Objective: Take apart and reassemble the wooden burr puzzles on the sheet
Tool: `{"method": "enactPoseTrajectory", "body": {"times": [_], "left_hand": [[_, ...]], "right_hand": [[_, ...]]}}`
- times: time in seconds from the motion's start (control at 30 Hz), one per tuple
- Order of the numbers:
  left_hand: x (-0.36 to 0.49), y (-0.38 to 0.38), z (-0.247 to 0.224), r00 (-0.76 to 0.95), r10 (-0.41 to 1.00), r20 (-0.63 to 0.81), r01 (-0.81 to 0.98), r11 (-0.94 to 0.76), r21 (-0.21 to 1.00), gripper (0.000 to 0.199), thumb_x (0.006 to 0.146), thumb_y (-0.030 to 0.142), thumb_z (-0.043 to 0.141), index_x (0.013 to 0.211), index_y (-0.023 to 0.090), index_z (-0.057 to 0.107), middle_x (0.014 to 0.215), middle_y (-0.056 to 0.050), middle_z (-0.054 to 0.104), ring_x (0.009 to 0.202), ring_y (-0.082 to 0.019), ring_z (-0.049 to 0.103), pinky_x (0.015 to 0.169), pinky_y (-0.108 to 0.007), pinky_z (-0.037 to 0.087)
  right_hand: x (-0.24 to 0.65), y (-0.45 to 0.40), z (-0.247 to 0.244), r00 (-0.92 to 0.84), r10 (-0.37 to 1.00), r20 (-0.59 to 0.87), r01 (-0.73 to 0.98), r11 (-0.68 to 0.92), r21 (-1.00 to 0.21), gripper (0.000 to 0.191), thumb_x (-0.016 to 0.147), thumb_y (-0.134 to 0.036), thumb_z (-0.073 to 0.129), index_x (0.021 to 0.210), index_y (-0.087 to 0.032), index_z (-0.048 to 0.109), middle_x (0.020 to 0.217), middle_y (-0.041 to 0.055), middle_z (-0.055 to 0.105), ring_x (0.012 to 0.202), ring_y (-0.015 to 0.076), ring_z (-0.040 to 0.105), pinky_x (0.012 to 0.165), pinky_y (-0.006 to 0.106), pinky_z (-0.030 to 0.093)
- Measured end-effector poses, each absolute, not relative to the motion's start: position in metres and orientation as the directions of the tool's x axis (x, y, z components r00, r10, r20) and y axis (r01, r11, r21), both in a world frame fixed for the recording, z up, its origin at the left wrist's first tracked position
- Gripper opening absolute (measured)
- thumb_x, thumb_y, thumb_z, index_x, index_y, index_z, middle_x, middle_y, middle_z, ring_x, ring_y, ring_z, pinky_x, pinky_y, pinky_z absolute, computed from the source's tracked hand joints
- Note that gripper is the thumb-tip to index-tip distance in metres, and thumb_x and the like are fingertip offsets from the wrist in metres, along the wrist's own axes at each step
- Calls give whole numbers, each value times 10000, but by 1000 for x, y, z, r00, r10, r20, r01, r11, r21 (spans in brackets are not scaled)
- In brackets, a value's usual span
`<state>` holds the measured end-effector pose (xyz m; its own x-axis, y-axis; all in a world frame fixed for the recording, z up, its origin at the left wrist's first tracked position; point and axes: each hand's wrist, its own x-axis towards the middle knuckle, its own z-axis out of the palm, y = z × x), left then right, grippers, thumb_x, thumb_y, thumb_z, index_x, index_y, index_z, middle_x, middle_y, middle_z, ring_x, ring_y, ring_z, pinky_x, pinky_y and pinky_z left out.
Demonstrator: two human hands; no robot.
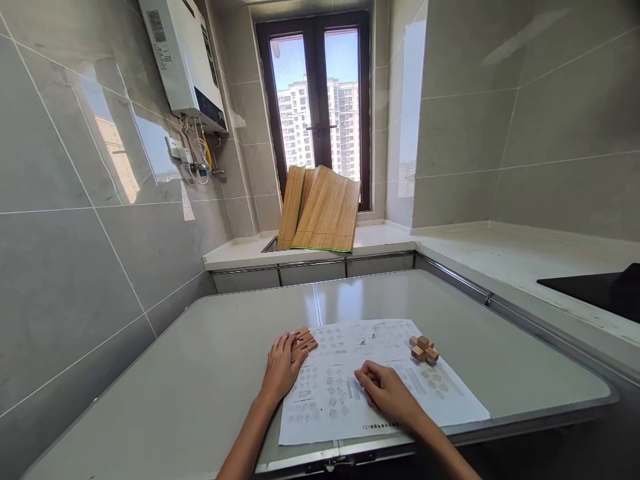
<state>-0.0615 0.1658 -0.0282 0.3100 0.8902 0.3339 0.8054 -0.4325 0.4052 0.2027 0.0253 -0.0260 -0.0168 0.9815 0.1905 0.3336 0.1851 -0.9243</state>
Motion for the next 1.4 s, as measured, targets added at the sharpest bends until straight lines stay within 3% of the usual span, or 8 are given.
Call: {"method": "enactPoseTrajectory", "body": {"times": [0.17, 0.3, 0.43, 0.73, 1.07, 1.4], "left_hand": [[-61, 156, -32, 250, 903, 350, 819, -389, 420, 600, 959, 525, 451, 1452, 181, 451, 1552, -157, 442, 1476, -327, 333, 1187, -524, 296], [-62, 131, -39, 176, 928, 329, 836, -318, 448, 718, 944, 557, 450, 1491, 97, 379, 1582, -225, 365, 1482, -366, 318, 1181, -549, 310], [-66, 99, -47, 140, 939, 315, 808, -292, 512, 753, 928, 581, 475, 1539, 175, 306, 1628, -158, 314, 1516, -334, 260, 1195, -540, 310], [-69, 80, -37, 122, 947, 298, 767, -281, 578, 628, 906, 530, 494, 1430, 185, 461, 1523, -133, 485, 1435, -328, 411, 1170, -516, 364], [-70, 74, -28, 151, 947, 283, 723, -301, 622, 500, 904, 475, 499, 1343, 237, 525, 1411, -106, 573, 1344, -318, 501, 1113, -526, 422], [-68, 73, -24, 137, 953, 270, 725, -283, 628, 510, 906, 493, 493, 1338, 224, 531, 1400, -112, 581, 1337, -318, 505, 1091, -517, 441]], "right_hand": [[203, 26, -29, -7, 975, 221, 384, 207, -900, 390, 968, -541, 485, 744, -223, 519, 530, -37, 567, 526, 155, 502, 575, 271, 374], [203, 25, -29, -6, 979, 205, 374, 193, -907, 384, 968, -538, 489, 754, -221, 533, 543, -33, 581, 539, 162, 523, 581, 271, 384], [204, 25, -29, -1, 980, 198, 384, 183, -905, 385, 970, -535, 489, 754, -221, 539, 557, -32, 581, 555, 163, 522, 586, 271, 383], [208, 18, -18, -136, 978, 158, 342, 196, -919, 304, 968, -477, 519, 868, -205, 611, 683, -25, 576, 655, 160, 500, 617, 265, 374], [206, 14, -24, -43, 986, 160, 311, 166, -936, 365, 936, -543, 528, 834, -204, 616, 659, -12, 589, 648, 179, 552, 632, 282, 426], [208, 12, -24, -24, 989, 148, 314, 148, -938, 367, 946, -544, 528, 855, -203, 628, 648, -17, 597, 650, 176, 533, 634, 280, 412]]}}
